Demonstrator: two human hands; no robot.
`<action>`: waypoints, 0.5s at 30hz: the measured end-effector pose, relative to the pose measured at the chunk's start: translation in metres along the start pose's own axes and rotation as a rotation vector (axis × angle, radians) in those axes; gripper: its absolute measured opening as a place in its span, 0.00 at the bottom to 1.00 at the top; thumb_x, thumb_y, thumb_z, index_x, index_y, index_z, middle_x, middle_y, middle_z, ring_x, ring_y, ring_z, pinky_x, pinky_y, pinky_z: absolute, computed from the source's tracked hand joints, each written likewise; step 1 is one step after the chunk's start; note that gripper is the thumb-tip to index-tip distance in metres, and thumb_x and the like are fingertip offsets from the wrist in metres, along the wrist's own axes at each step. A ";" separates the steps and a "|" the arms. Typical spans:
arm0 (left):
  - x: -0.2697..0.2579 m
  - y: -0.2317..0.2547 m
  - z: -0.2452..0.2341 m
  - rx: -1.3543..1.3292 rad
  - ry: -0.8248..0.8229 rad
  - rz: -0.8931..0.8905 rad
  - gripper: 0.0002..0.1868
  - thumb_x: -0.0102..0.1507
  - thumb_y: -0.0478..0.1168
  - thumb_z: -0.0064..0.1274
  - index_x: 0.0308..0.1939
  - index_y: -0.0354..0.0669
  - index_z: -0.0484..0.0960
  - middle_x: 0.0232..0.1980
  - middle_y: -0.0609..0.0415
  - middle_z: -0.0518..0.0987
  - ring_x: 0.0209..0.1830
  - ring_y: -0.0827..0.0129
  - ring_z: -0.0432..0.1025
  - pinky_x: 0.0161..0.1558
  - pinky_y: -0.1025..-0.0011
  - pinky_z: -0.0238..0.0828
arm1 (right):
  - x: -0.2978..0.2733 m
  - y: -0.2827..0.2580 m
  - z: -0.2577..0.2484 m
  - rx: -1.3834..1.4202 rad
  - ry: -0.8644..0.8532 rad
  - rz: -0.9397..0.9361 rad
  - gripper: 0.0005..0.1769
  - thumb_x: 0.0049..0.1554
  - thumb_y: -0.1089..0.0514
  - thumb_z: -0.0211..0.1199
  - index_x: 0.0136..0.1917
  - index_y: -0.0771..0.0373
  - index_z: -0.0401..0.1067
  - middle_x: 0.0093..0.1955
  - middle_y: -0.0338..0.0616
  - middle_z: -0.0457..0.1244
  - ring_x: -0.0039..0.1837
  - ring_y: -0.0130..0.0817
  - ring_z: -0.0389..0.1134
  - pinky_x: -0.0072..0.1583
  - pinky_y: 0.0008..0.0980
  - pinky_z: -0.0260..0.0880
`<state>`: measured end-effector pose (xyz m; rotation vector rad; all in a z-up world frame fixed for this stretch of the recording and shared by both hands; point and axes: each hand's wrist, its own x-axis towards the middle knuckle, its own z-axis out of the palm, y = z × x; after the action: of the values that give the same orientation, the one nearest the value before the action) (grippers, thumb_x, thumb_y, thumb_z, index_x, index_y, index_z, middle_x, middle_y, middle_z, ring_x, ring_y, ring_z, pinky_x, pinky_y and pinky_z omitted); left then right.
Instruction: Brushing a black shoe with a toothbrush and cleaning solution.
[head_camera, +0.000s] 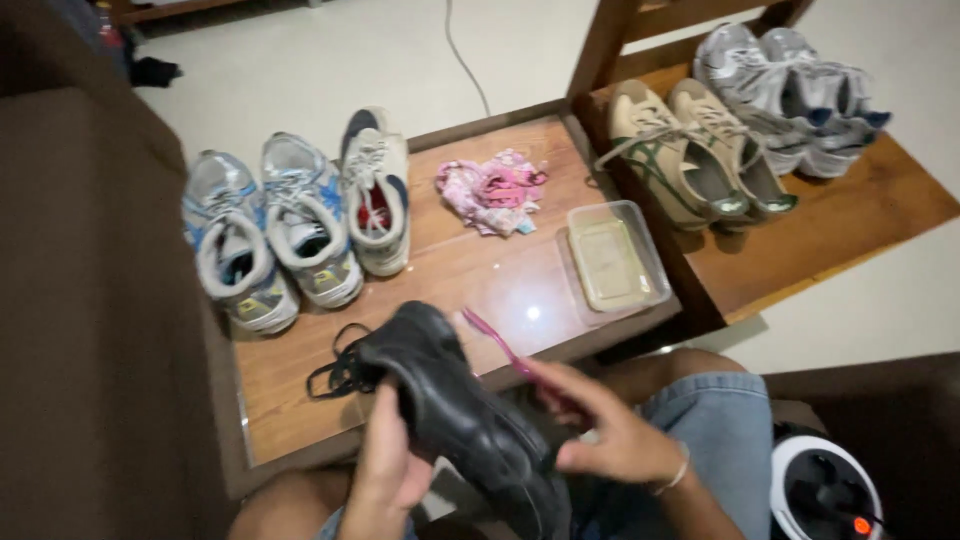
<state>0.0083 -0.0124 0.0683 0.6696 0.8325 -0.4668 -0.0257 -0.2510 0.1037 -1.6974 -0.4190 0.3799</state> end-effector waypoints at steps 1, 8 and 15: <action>0.001 0.002 0.001 -0.019 -0.009 0.014 0.31 0.67 0.61 0.38 0.61 0.44 0.78 0.63 0.43 0.80 0.60 0.55 0.71 0.60 0.57 0.65 | 0.000 -0.004 0.005 0.019 -0.036 0.019 0.59 0.51 0.24 0.63 0.82 0.59 0.50 0.63 0.42 0.56 0.55 0.31 0.57 0.57 0.25 0.57; -0.024 -0.002 0.027 -0.069 0.031 0.100 0.32 0.67 0.58 0.32 0.70 0.49 0.70 0.70 0.45 0.74 0.66 0.53 0.67 0.69 0.55 0.59 | 0.008 -0.003 0.037 0.015 0.152 -0.076 0.44 0.60 0.34 0.59 0.78 0.61 0.56 0.64 0.50 0.57 0.66 0.42 0.62 0.69 0.38 0.57; 0.004 -0.065 0.011 0.157 -0.146 0.367 0.31 0.57 0.39 0.53 0.64 0.35 0.68 0.59 0.34 0.79 0.54 0.52 0.74 0.57 0.55 0.71 | 0.006 0.016 0.045 -0.051 0.311 -0.153 0.51 0.57 0.43 0.66 0.82 0.63 0.43 0.56 0.46 0.54 0.55 0.35 0.59 0.55 0.30 0.60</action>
<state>-0.0238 -0.0660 0.0474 0.9017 0.5230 -0.2450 -0.0405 -0.2111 0.0799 -1.7260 -0.3275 -0.0086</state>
